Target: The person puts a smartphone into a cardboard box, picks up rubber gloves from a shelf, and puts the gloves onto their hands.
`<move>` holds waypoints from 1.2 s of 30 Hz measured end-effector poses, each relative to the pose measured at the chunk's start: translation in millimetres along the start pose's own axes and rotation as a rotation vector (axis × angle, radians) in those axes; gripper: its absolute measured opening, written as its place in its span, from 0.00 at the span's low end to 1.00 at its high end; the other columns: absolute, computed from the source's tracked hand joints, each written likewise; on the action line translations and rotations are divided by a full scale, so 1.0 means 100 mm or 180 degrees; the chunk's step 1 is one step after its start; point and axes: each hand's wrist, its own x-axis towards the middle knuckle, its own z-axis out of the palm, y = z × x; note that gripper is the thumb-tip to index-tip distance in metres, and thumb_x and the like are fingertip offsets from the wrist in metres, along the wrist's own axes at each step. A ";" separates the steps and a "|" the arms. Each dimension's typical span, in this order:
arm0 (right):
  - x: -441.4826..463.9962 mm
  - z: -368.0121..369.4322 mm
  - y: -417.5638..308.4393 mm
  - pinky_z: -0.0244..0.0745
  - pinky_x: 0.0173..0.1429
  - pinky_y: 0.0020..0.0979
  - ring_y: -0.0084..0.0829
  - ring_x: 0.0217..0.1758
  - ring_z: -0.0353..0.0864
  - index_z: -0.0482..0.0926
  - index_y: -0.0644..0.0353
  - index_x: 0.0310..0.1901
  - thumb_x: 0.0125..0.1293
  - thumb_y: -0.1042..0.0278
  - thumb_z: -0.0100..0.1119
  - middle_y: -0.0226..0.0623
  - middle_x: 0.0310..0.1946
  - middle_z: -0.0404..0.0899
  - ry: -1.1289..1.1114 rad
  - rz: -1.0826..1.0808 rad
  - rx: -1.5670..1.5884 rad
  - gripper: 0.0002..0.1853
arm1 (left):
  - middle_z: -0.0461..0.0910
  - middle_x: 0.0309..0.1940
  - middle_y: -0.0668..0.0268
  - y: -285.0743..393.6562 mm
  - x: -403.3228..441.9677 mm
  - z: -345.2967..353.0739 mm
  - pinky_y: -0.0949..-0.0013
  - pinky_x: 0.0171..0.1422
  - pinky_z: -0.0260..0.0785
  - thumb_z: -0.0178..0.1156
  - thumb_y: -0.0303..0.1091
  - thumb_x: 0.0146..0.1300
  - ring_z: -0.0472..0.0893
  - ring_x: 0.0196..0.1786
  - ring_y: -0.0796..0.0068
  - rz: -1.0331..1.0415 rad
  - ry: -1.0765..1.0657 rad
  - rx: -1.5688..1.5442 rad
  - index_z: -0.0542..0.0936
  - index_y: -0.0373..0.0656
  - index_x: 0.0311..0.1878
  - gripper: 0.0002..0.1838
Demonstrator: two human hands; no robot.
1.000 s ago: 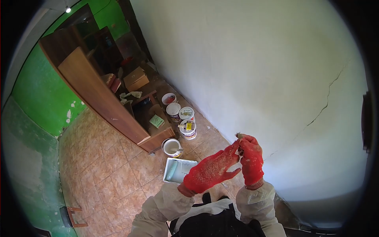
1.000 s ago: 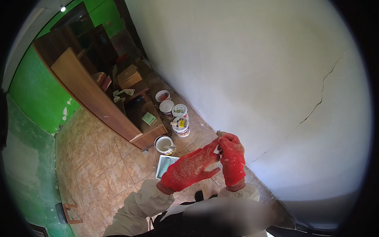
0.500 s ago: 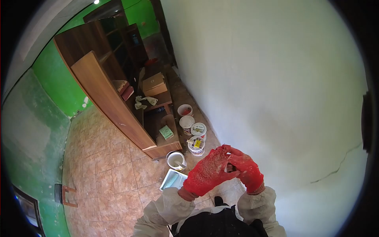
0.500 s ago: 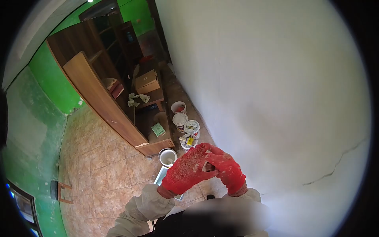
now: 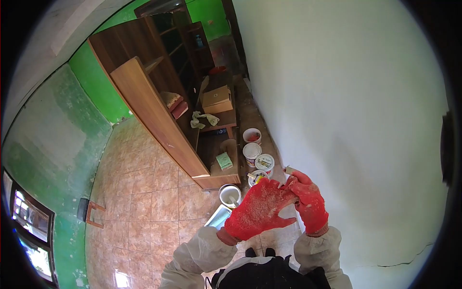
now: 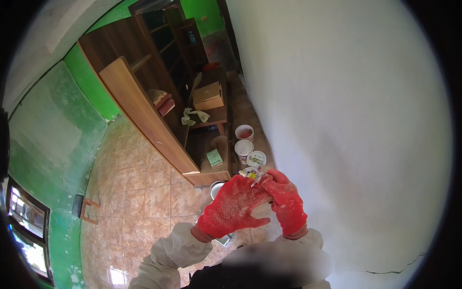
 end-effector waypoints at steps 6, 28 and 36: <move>0.32 0.14 -0.31 0.69 0.38 0.19 0.17 0.40 0.74 0.74 0.62 0.55 0.65 0.72 0.54 0.29 0.40 0.77 0.0176 0.1848 0.1655 0.17 | 0.77 0.49 0.65 -0.10 0.03 -0.24 0.61 0.57 0.65 0.61 0.51 0.58 0.75 0.51 0.62 -0.0328 -0.0053 -0.0399 0.74 0.50 0.55 0.25; 0.10 0.93 -0.39 0.74 0.40 0.30 0.29 0.42 0.78 0.78 0.60 0.47 0.53 0.74 0.65 0.38 0.36 0.78 0.0380 0.0999 0.0272 0.18 | 0.69 0.51 0.68 -1.24 0.51 0.00 0.69 0.60 0.61 0.57 0.28 0.60 0.70 0.52 0.74 -0.0703 0.2436 0.1029 0.73 0.49 0.54 0.17; 0.32 0.94 -0.50 0.76 0.36 0.30 0.33 0.36 0.80 0.79 0.62 0.43 0.52 0.81 0.63 0.42 0.39 0.80 0.0243 -0.0155 -0.0976 0.15 | 0.70 0.55 0.65 -0.98 0.50 -0.13 0.65 0.74 0.50 0.48 0.39 0.70 0.64 0.66 0.69 -0.0057 0.2877 -0.5475 0.65 0.45 0.63 0.20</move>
